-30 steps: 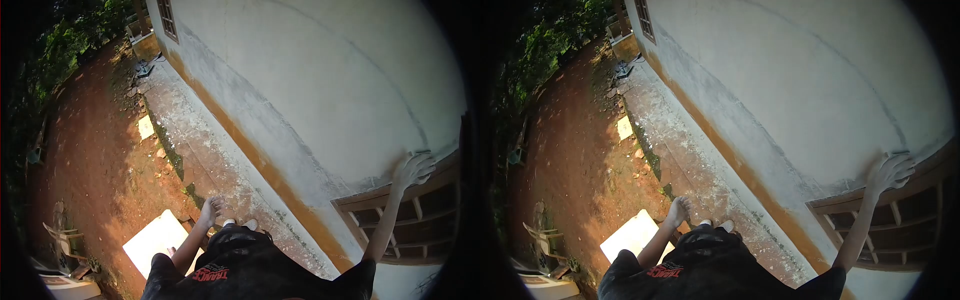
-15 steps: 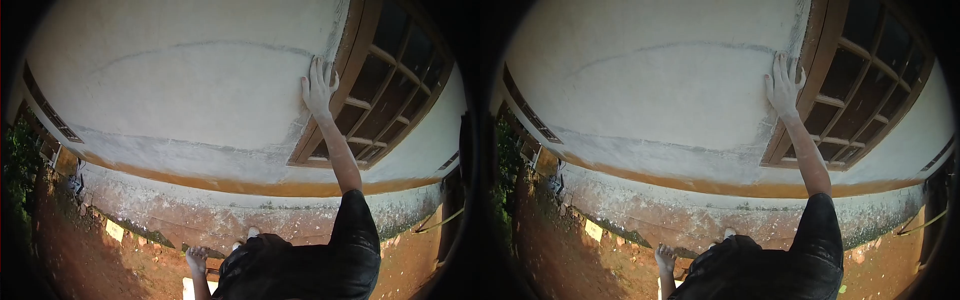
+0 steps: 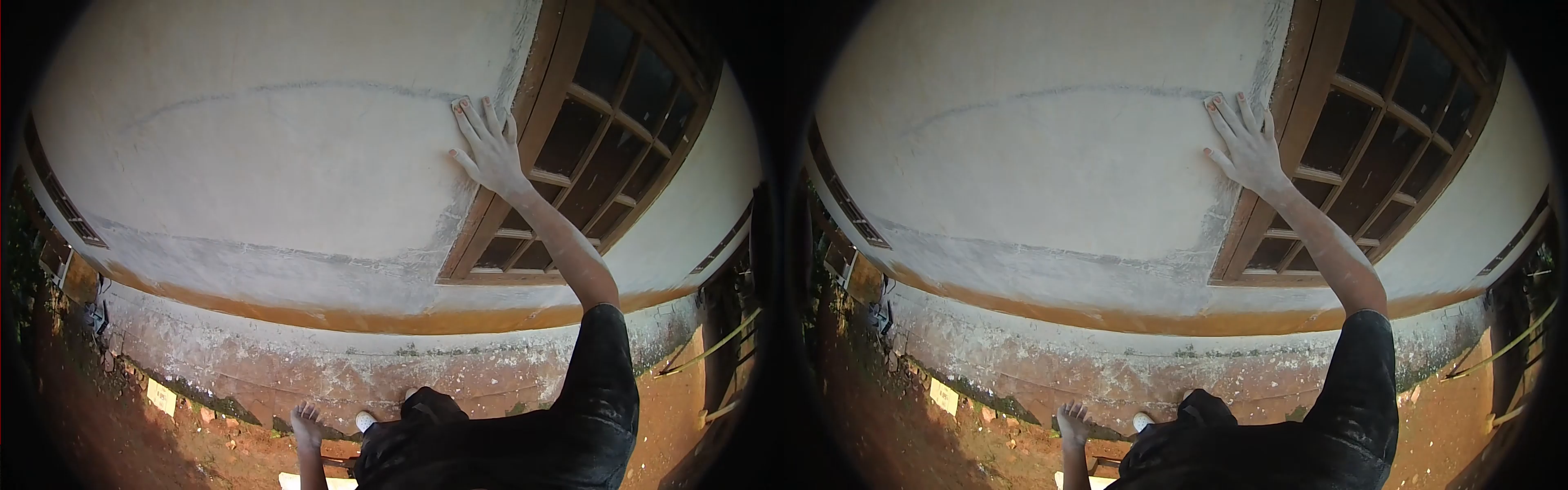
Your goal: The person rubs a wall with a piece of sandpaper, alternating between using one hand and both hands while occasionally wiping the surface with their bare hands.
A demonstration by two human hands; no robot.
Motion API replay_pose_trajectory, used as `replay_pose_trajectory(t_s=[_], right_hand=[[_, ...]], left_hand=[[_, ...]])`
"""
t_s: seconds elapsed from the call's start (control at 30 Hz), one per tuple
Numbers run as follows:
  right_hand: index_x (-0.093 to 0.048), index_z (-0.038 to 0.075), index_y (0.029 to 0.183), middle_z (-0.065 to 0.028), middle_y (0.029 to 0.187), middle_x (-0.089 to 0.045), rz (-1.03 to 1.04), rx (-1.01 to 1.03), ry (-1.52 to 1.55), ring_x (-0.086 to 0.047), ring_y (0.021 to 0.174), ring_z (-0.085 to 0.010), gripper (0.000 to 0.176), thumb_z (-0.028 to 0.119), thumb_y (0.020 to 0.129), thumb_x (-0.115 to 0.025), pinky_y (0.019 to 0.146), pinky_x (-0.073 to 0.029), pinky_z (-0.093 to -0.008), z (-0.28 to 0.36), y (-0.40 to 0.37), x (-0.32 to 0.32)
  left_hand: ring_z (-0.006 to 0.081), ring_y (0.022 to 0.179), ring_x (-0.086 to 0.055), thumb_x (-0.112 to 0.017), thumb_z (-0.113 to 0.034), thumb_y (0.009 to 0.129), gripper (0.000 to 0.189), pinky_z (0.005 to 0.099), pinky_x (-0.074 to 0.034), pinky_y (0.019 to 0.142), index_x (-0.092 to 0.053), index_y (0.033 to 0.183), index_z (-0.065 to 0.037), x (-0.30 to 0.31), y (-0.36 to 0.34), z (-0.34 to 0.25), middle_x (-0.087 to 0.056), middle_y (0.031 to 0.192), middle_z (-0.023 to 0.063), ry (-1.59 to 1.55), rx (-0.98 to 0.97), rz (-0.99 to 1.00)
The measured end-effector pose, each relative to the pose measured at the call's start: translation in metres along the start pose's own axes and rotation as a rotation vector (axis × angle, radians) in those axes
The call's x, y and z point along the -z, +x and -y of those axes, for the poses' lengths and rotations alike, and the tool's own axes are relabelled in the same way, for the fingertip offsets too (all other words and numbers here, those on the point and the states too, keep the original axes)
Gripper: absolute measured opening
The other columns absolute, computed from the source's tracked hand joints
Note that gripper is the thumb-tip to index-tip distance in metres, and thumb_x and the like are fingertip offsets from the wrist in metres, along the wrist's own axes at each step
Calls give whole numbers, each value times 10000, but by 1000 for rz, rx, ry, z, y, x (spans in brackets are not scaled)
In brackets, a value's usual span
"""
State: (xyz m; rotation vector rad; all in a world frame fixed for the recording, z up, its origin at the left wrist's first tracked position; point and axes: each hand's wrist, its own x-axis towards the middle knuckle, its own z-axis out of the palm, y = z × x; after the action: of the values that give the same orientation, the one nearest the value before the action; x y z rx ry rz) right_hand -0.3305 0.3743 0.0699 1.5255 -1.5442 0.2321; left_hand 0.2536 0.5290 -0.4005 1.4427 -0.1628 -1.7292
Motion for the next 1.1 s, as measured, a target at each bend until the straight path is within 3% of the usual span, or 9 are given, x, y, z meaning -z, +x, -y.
replay_pose_trajectory(t_s=[0.3,0.4,0.57,0.67,0.73,0.77,0.87,1.0,1.1], right_hand=[[-314,72,1601,-82,1655,-330,-33,91,256,-198,1556,-329,776,478,984,-552,1225,-39,-608,-17,-53,-19],[-341,67,1585,-101,1614,-396,-72,198,284,-216,1550,-327,702,422,1007,-518,1227,-34,-609,-40,-47,-11],[-326,47,1580,-134,1570,-447,-30,338,384,-259,1536,-322,644,347,1030,-476,1227,-34,-630,-73,-21,18],[-297,22,1583,-146,1529,-492,-112,460,381,-294,1522,-318,655,317,1027,-478,1235,-32,-631,-82,-13,5],[-304,11,1577,-148,1506,-517,-253,523,373,-313,1515,-311,652,304,1022,-484,1239,-25,-627,-94,-5,-3],[-341,34,1568,-138,1497,-524,-227,556,397,-328,1509,-300,634,281,1006,-504,1242,-23,-623,-100,-1,-4],[-413,89,1545,-112,1497,-522,-115,659,476,-358,1492,-284,609,243,971,-548,1247,-38,-605,-119,20,23],[-590,143,1389,-60,1421,-578,-463,748,431,-449,1403,-263,479,271,928,-618,1229,-207,-514,-137,99,42],[-621,143,1338,-64,1406,-584,-665,776,301,-456,1394,-252,430,279,931,-632,1206,-264,-488,-163,177,70]], left_hand=[[266,1265,-571,-439,-144,1054,370,377,-392,1110,-576,1362,10,-197,-119,37,-635,1332,131,681,-751,186],[315,1504,-339,-385,-233,1089,513,424,-248,1228,-372,1552,-11,-352,-195,16,-400,1602,181,685,-1052,419],[348,1546,-173,-259,-428,1085,669,458,-145,1243,-166,1592,-1,-584,-251,-27,-212,1658,205,450,-1554,550],[368,1571,-73,-184,-545,1083,779,478,-83,1253,-43,1616,5,-669,-233,-43,-100,1692,219,267,-1603,600],[370,1582,-13,-129,-576,1083,794,503,-46,1259,-2,1629,-14,-696,-214,-42,-46,1705,219,-203,-1321,945],[370,1582,-13,-129,-576,1083,794,503,-46,1259,-2,1629,-14,-695,-211,-44,-46,1705,219,-210,-1338,923],[405,1575,-9,-204,-502,1104,743,627,-6,1223,-30,1630,-7,-690,-201,-43,-55,1703,220,800,-1672,97],[450,1564,-32,-393,-370,1068,726,637,-52,1220,-133,1613,33,-701,-221,-32,-106,1690,243,969,-1693,-235],[458,1563,19,-334,-328,1087,656,676,-28,1193,-178,1601,47,-707,-224,-24,-60,1694,248,825,-1725,-252]])
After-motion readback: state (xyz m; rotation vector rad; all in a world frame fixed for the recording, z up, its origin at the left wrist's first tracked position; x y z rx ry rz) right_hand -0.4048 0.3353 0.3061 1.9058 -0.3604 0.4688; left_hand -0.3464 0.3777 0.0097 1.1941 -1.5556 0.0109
